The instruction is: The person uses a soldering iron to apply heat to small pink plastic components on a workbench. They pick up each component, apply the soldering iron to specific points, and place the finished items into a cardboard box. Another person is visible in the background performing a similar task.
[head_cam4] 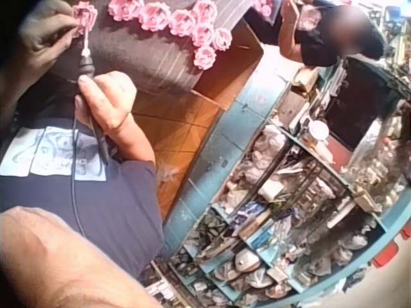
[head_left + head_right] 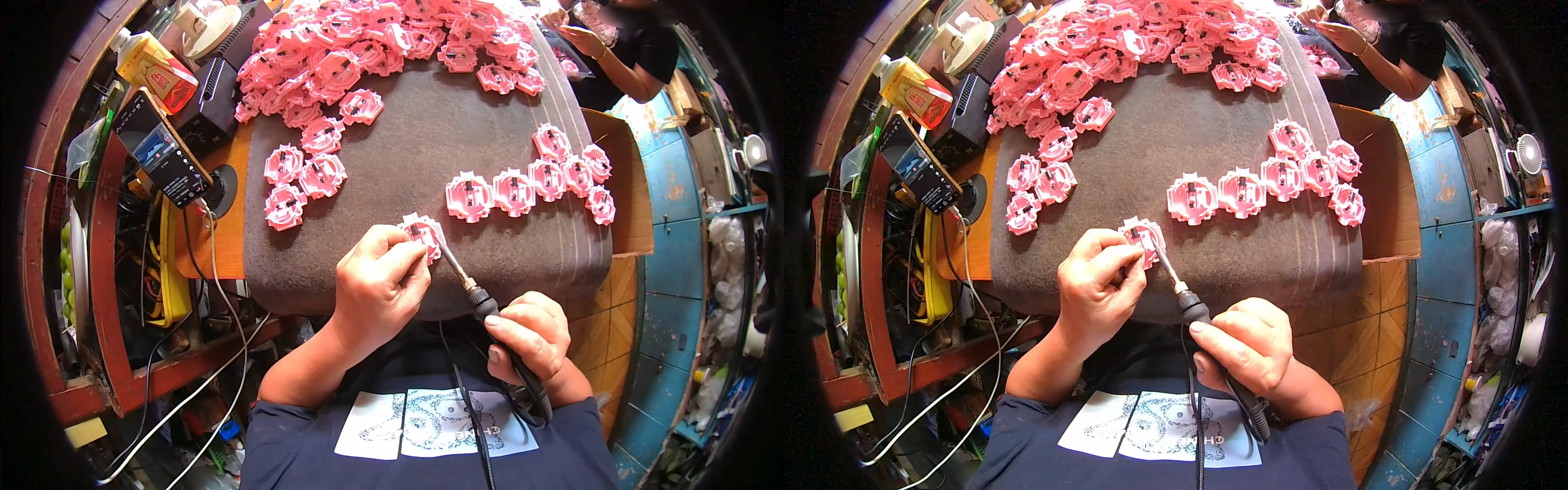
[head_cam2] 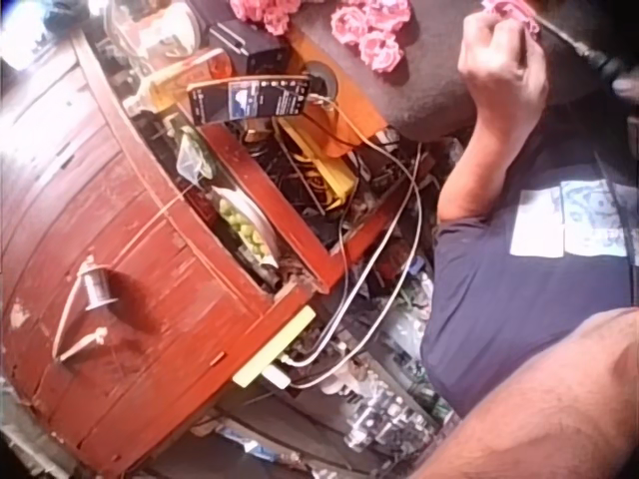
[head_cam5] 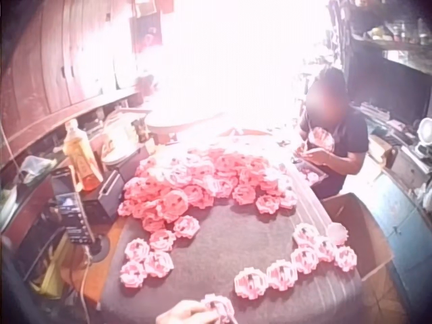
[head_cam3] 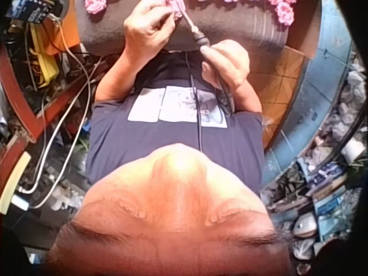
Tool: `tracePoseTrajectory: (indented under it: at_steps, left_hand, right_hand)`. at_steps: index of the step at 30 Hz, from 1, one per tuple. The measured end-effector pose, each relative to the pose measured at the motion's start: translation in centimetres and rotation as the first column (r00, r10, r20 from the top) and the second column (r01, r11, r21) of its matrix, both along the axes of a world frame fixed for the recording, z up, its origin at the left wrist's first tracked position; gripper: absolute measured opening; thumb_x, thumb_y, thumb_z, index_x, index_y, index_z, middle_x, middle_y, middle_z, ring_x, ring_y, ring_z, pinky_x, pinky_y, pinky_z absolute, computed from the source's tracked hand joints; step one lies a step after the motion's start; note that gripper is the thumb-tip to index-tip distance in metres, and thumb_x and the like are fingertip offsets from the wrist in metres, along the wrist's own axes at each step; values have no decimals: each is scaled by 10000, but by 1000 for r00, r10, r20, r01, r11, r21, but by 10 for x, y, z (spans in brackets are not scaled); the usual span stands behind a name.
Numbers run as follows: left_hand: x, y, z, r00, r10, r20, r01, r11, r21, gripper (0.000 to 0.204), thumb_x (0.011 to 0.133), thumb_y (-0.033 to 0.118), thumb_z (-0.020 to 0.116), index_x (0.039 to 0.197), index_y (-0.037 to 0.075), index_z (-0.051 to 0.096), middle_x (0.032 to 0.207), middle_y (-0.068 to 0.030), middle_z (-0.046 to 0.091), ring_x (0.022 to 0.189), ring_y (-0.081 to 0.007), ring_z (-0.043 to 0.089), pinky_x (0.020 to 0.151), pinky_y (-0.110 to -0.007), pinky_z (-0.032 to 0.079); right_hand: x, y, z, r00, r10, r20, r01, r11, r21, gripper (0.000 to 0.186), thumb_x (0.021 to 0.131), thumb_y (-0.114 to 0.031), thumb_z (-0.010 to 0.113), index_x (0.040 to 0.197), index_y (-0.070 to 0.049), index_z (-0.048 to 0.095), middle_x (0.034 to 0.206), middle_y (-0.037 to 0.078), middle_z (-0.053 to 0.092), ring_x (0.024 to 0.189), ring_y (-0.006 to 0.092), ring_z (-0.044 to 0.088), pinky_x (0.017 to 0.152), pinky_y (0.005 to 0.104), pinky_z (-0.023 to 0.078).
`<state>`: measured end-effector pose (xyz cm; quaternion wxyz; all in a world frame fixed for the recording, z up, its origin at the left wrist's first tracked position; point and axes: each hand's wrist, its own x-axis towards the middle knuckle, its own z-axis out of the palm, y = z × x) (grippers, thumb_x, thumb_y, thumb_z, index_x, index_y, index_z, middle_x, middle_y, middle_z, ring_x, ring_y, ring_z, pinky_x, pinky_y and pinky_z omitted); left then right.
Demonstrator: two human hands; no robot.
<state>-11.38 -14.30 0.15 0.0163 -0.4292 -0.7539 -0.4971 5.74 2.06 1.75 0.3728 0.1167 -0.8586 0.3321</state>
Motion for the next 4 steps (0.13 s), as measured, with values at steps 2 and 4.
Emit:
tracePoseTrajectory:
  at_steps: [2,4]
  left_hand:
    - [0,-1,1,1000,-2,-10,2,1000,-6,123,853,-59,788,964,-13,762,971,-96,683,622,-100,647,549,-253,515]
    - [-1,0,1,1000,-6,-20,5,1000,-12,127,857,-57,788,972,-11,764,982,-94,685,628,-100,651,555,-253,519]
  right_hand:
    - [0,-1,0,1000,10,2,-10,1000,2,335,790,-94,800,1102,18,746,815,111,660,622,256,616,553,367,513]
    - [-1,0,0,1000,17,3,-17,1000,3,322,791,-95,792,1091,16,749,804,109,660,606,250,609,540,364,508]
